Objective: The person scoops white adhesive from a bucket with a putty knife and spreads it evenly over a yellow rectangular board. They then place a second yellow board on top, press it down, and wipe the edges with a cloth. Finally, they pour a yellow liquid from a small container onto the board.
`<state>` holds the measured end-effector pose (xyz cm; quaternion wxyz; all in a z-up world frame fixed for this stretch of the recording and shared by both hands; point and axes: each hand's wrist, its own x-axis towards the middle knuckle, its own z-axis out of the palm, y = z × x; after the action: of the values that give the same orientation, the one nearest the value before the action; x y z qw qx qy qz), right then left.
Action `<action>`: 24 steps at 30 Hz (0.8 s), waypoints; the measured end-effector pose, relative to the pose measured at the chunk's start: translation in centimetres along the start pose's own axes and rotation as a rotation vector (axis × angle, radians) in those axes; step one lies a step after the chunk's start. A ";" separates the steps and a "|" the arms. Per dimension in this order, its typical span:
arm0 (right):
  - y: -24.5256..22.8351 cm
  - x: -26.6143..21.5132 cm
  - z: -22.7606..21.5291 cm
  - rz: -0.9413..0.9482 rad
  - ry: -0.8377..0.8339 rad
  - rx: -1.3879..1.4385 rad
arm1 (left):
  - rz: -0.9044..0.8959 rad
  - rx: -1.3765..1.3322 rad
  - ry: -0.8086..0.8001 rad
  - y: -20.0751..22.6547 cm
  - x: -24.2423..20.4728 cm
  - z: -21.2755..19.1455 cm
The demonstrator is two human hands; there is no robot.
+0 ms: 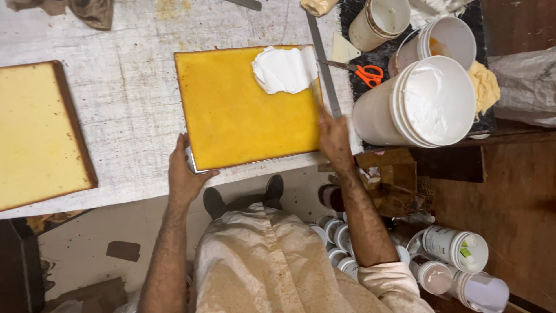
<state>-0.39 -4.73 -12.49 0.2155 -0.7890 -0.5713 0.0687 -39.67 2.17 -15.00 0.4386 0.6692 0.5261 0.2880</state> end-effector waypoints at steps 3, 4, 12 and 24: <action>-3.3 -0.1 2.1 0.004 -0.143 0.102 | -0.004 -0.009 0.000 0.0 0.3 -0.1; -4.2 -0.1 2.1 0.076 -0.214 0.172 | 0.005 0.008 0.005 0.0 0.3 -0.1; -4.8 -0.6 -1.7 0.137 -0.120 -0.423 | 0.035 0.017 0.019 -1.0 -0.1 0.3; -16.8 -2.2 8.7 0.094 -0.083 -0.369 | 0.070 0.000 -0.031 -1.6 0.1 -0.2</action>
<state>-18.85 -0.24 -13.53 0.0401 -0.8375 -0.5450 0.0053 -40.58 2.41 -16.36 0.4360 0.6917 0.4956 0.2929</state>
